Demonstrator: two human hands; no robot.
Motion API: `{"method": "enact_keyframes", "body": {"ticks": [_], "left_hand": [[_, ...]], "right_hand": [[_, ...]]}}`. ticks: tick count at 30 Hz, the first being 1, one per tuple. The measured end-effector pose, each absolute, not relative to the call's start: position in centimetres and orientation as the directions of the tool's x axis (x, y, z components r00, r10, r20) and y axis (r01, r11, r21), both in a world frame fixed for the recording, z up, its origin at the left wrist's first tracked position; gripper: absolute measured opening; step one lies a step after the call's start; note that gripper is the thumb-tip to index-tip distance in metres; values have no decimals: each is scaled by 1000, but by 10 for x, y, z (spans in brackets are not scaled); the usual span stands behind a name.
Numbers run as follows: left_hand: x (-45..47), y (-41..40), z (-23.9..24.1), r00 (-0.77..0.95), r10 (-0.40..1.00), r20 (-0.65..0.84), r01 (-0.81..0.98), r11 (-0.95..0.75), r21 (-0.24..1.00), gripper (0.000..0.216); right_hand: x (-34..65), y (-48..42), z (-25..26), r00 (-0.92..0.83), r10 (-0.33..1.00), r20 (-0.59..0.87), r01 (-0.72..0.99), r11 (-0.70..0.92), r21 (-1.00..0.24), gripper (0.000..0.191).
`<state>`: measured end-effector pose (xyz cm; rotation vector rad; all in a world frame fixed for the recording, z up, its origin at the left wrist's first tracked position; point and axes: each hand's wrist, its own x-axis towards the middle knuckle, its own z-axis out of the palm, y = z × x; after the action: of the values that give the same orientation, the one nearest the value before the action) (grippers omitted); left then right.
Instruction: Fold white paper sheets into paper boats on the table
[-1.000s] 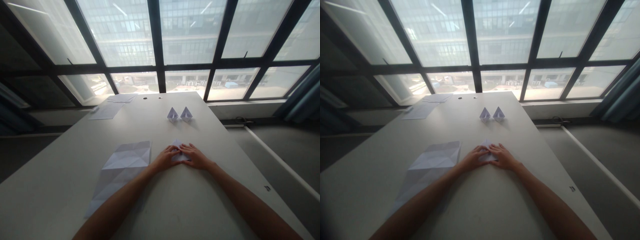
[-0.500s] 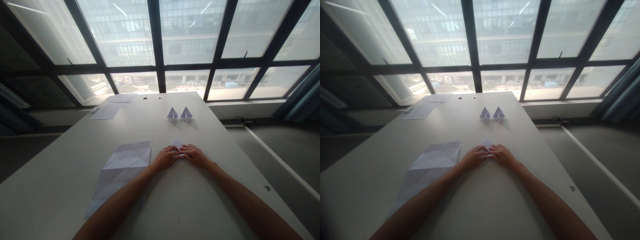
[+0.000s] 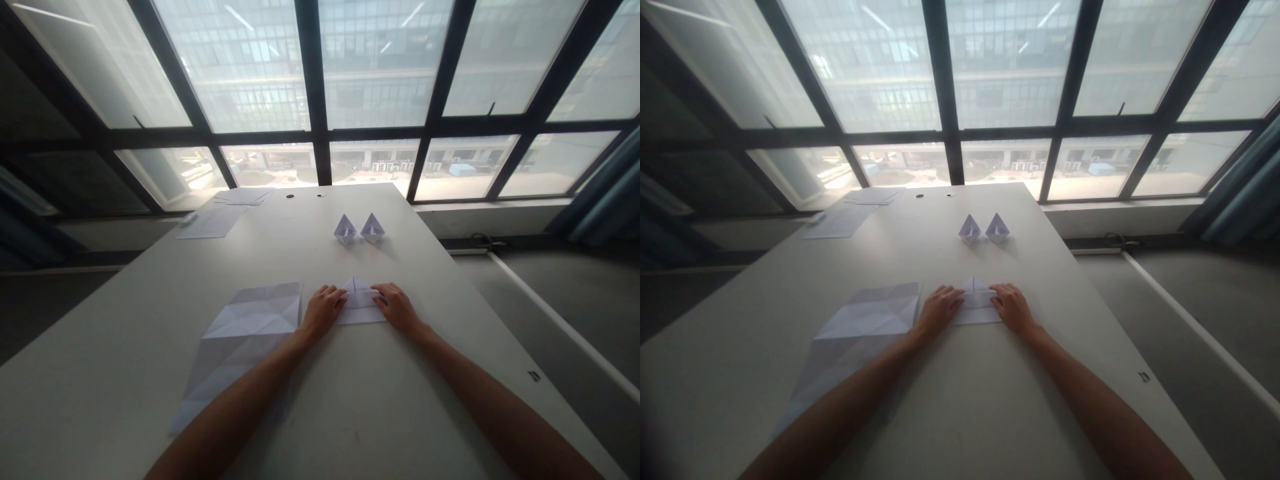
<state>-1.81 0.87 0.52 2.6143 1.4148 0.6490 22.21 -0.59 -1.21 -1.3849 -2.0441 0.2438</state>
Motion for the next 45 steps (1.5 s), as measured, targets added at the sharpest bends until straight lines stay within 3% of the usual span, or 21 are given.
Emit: {"method": "enact_keyframes", "body": {"ticks": [7, 13, 18, 24, 31, 41, 45], "left_hand": [[-17, 7, 4, 440, 821, 363, 814, -535, 224, 23], [-10, 6, -7, 721, 648, 245, 588, -760, 277, 37], [-8, 0, -9, 758, 630, 170, 590, -772, 236, 57], [-9, -2, -4, 751, 640, 165, 615, -768, 179, 61], [-11, -1, -9, 723, 672, 162, 654, -740, 155, 59], [-12, -1, -3, 725, 680, 108, 666, -732, 144, 59], [-11, 0, -4, 727, 676, 119, 663, -737, 132, 58]], "right_hand": [[215, -13, -3, -179, 913, 367, 887, 311, -342, 30], [203, -19, 1, -367, 870, 328, 844, 460, -276, 30], [189, -28, -8, -422, 838, 347, 816, 517, -257, 47], [186, -31, -19, -479, 837, 264, 796, 541, -270, 60], [188, -29, -27, -399, 887, 233, 856, 451, -252, 58], [204, -20, -39, -134, 955, 264, 929, 214, -301, 63], [203, -22, -26, -82, 934, 347, 932, 195, -306, 64]]}}
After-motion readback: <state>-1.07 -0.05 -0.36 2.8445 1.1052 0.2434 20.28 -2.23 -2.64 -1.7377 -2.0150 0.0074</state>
